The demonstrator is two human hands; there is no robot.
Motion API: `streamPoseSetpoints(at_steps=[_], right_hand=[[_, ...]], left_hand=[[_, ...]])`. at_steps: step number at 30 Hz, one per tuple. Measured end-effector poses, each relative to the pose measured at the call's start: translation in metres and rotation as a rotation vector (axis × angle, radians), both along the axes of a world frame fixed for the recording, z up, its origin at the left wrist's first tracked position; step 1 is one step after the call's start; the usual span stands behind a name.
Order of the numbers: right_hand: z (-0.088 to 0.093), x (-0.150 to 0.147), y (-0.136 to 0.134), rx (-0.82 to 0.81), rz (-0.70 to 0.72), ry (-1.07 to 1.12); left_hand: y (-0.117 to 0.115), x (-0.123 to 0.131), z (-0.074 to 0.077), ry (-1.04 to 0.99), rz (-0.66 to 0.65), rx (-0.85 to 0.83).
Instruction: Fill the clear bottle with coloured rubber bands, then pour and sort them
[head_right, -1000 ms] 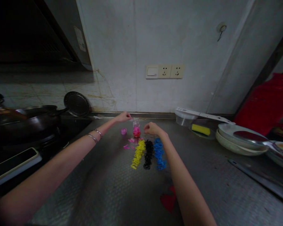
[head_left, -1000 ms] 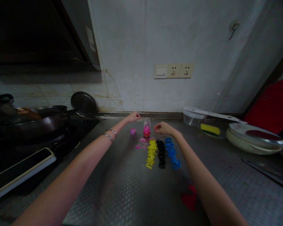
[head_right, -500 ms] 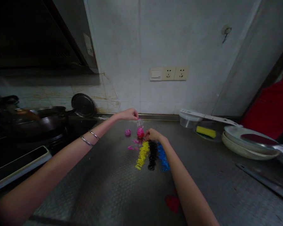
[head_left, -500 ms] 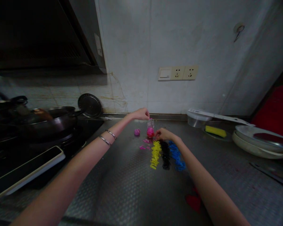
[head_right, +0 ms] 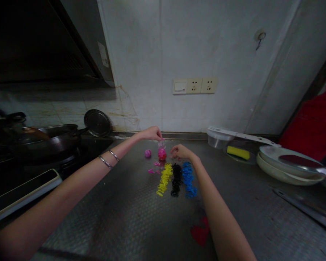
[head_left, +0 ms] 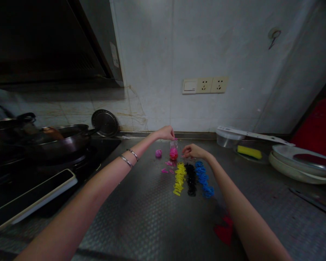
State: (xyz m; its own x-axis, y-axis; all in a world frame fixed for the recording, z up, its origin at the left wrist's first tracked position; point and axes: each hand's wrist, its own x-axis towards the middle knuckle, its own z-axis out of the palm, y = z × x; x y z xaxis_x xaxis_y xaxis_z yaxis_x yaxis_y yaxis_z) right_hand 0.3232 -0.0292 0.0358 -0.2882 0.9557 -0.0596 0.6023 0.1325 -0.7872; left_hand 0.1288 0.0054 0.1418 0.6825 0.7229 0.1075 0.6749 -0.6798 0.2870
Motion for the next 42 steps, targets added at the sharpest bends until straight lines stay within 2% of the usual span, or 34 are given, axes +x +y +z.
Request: streamPoseSetpoints(at_steps=[7,13,16,19,22,27,33,39,42], right_hand=[[0.029,0.014,-0.009,0.184,-0.122,0.188],[0.046,0.001,-0.009,0.461,-0.211,0.311],[0.052,-0.012,-0.011,0.605,-0.211,0.279],[0.056,-0.024,-0.015,0.749,-0.188,0.164],[0.055,-0.034,-0.017,0.835,-0.166,0.070],[0.047,-0.043,-0.018,0.878,-0.154,-0.047],[0.044,-0.047,-0.022,0.825,-0.133,-0.142],[0.050,-0.045,-0.023,0.838,-0.130,-0.099],[0.059,-0.047,-0.028,0.850,-0.129,-0.125]], left_hand=[[-0.003,-0.002,-0.005,-0.092,0.027,0.019],[-0.002,-0.002,-0.009,-0.137,0.052,0.017],[-0.003,-0.005,-0.009,-0.243,0.051,0.014],[-0.010,-0.013,-0.010,-0.411,0.112,0.024],[-0.020,-0.026,-0.020,-0.546,0.181,0.032],[-0.036,-0.052,-0.050,-0.650,0.240,-0.010],[-0.051,-0.072,-0.084,-0.560,0.298,-0.103],[-0.073,-0.082,-0.096,-0.367,0.131,-0.187],[-0.082,-0.081,-0.102,-0.250,0.109,-0.211]])
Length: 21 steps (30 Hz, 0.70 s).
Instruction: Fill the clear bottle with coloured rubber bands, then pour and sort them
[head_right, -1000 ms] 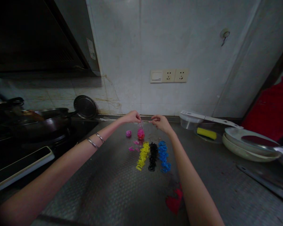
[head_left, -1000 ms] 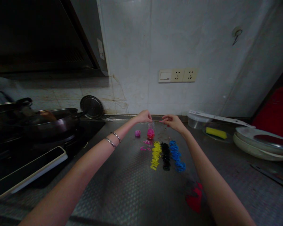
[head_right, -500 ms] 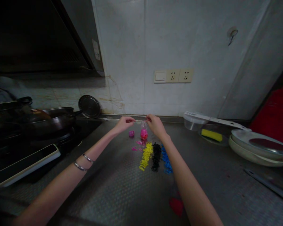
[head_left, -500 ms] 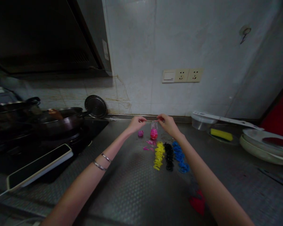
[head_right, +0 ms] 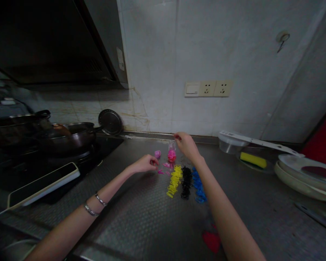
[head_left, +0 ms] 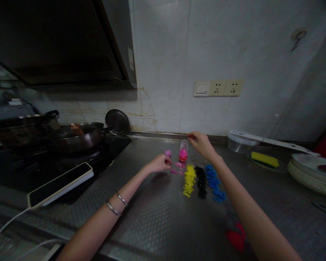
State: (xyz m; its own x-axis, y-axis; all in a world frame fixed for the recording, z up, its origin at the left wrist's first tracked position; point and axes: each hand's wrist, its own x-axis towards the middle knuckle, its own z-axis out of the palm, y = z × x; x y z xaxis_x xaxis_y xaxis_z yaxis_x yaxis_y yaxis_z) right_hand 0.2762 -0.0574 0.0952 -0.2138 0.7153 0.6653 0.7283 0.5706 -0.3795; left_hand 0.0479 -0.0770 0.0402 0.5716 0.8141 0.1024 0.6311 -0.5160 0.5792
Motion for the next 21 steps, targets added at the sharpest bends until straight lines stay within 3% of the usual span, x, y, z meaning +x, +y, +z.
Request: streamPoseSetpoints(at_steps=[5,8,12,16,21], right_hand=[[0.020,-0.013,-0.019,-0.122,0.107,-0.118],[0.018,-0.023,-0.031,-0.260,0.178,-0.234],[-0.012,-0.033,-0.044,-0.413,0.184,-0.363],[-0.047,-0.037,-0.056,-0.429,0.092,-0.354],[-0.065,-0.040,-0.068,-0.392,0.035,-0.352]], left_hand=[[-0.005,0.005,-0.015,0.059,0.019,0.018],[-0.002,0.006,-0.022,0.053,0.034,0.042],[0.001,0.005,-0.026,0.060,0.071,0.027],[0.001,0.003,-0.025,0.069,0.070,0.031],[0.000,0.002,-0.025,0.067,0.044,0.034]])
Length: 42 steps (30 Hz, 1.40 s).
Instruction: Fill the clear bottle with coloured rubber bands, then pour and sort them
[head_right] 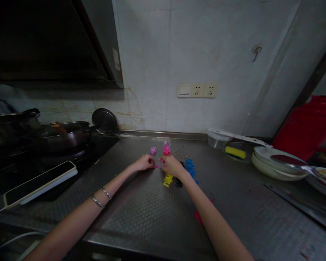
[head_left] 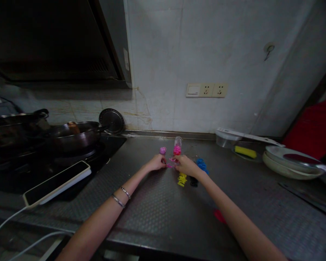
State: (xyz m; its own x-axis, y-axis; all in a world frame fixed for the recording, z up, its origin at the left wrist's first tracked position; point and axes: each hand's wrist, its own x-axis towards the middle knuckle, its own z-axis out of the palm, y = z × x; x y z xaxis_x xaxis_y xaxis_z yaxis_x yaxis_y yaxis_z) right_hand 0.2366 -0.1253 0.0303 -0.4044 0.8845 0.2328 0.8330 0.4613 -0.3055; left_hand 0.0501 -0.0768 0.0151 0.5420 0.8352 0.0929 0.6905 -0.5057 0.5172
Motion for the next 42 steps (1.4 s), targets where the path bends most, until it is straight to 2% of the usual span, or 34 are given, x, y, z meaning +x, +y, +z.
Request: streamPoseSetpoints(at_steps=[7,11,20,30,33,38,42], right_hand=[[-0.004,-0.003,-0.007,0.082,-0.038,-0.098],[-0.008,-0.005,-0.006,0.133,-0.020,-0.111],[-0.010,-0.006,-0.006,0.123,-0.031,-0.131],[-0.010,-0.009,-0.006,0.122,-0.042,-0.133],[-0.009,-0.008,-0.006,0.119,-0.054,-0.066],[-0.013,-0.006,0.000,0.079,-0.035,0.226],[-0.019,-0.007,0.007,0.025,-0.074,0.425]], left_hand=[[-0.004,0.007,-0.001,-0.035,-0.043,-0.008],[-0.005,0.010,-0.003,-0.033,-0.023,0.009],[-0.004,0.013,-0.009,-0.031,-0.034,0.044],[-0.007,0.009,0.001,0.052,-0.049,-0.034],[-0.006,0.007,0.000,0.019,-0.035,-0.027],[0.003,0.004,-0.005,-0.136,-0.003,-0.023],[0.004,0.006,-0.001,-0.317,0.020,-0.084]])
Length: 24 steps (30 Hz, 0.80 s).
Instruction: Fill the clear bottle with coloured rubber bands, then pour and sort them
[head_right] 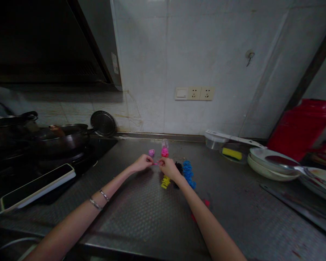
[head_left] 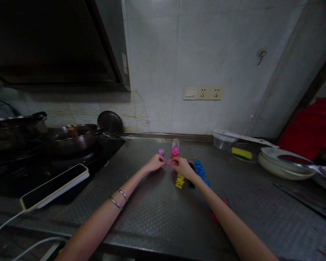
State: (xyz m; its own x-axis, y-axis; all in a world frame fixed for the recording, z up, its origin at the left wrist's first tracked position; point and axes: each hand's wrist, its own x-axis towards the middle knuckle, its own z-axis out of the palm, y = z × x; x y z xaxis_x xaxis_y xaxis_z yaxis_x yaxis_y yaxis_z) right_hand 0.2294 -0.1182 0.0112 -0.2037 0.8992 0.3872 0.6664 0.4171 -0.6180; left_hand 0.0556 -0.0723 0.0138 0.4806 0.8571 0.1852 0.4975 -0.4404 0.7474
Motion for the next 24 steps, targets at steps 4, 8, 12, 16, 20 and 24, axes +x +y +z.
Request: streamPoseSetpoints(at_steps=[4,8,12,16,20,24], right_hand=[[-0.004,-0.004,0.007,-0.065,-0.039,0.200],[-0.005,-0.008,0.012,-0.181,-0.049,0.389],[-0.004,-0.008,0.012,-0.272,0.003,0.579],[-0.004,-0.007,0.012,-0.278,0.030,0.676],[-0.004,-0.006,0.012,-0.293,0.026,0.716],[-0.001,-0.005,0.007,-0.325,0.047,0.720]], left_hand=[[-0.011,0.005,0.010,-0.146,0.080,-0.133],[-0.021,0.010,0.015,-0.225,0.088,-0.248],[-0.023,0.012,0.016,-0.238,0.063,-0.278],[-0.023,0.012,0.017,-0.248,0.065,-0.272],[-0.023,0.011,0.017,-0.270,0.048,-0.289],[-0.023,0.011,0.014,-0.290,0.032,-0.296]])
